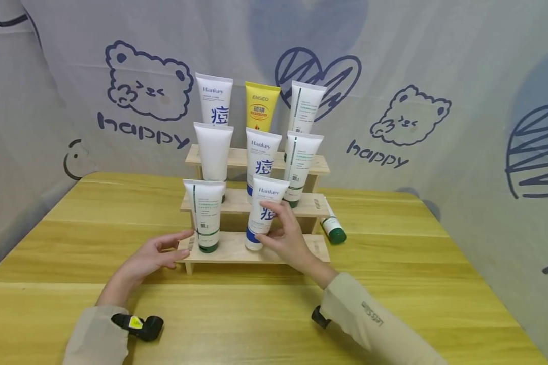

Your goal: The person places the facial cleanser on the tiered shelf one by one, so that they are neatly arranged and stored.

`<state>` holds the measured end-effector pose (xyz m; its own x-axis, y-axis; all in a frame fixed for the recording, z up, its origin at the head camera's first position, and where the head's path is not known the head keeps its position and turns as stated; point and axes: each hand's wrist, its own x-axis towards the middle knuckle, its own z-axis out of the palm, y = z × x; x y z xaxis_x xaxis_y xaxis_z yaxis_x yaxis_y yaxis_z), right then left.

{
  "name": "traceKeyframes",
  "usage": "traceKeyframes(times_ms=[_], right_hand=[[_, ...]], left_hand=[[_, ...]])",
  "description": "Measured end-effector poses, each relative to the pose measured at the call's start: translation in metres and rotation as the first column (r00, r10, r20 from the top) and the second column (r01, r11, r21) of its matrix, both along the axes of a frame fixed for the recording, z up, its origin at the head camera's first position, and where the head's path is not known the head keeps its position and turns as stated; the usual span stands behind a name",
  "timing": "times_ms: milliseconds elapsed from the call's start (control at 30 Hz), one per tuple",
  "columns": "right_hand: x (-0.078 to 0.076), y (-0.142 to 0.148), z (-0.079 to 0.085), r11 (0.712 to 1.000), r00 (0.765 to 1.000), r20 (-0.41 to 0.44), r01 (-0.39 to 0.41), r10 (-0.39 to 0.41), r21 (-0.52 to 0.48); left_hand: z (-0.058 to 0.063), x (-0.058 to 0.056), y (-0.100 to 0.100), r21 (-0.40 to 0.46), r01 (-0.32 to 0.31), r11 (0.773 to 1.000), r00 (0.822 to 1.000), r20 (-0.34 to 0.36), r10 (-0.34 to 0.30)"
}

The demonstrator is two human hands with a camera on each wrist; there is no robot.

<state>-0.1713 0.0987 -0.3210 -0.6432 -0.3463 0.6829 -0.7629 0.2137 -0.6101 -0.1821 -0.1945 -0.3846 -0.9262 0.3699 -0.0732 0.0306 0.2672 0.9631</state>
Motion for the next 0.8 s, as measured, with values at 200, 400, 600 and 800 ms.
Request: traceKeyframes(times_ms=[200, 400, 600, 800], right_hand=[[-0.009, -0.002, -0.013, 1.000, 1.000, -0.004, -0.023, 0.023, 0.019], [-0.019, -0.002, -0.027, 0.997, 0.998, -0.023, -0.049, 0.050, 0.058], [-0.018, -0.004, -0.028, 0.994, 0.995, -0.070, -0.071, 0.077, 0.086], [-0.017, -0.005, -0.027, 0.992, 0.992, -0.093, -0.073, 0.083, 0.104]], left_hand=[[0.000, 0.000, 0.000, 0.002, 0.000, 1.000, 1.000, -0.003, 0.000], [0.001, 0.001, 0.000, 0.000, -0.002, 1.000, 1.000, 0.002, 0.002], [0.002, 0.001, 0.001, 0.006, -0.004, 1.000, 1.000, 0.010, 0.004], [0.003, 0.002, 0.001, 0.005, -0.008, 1.000, 1.000, 0.016, 0.008]])
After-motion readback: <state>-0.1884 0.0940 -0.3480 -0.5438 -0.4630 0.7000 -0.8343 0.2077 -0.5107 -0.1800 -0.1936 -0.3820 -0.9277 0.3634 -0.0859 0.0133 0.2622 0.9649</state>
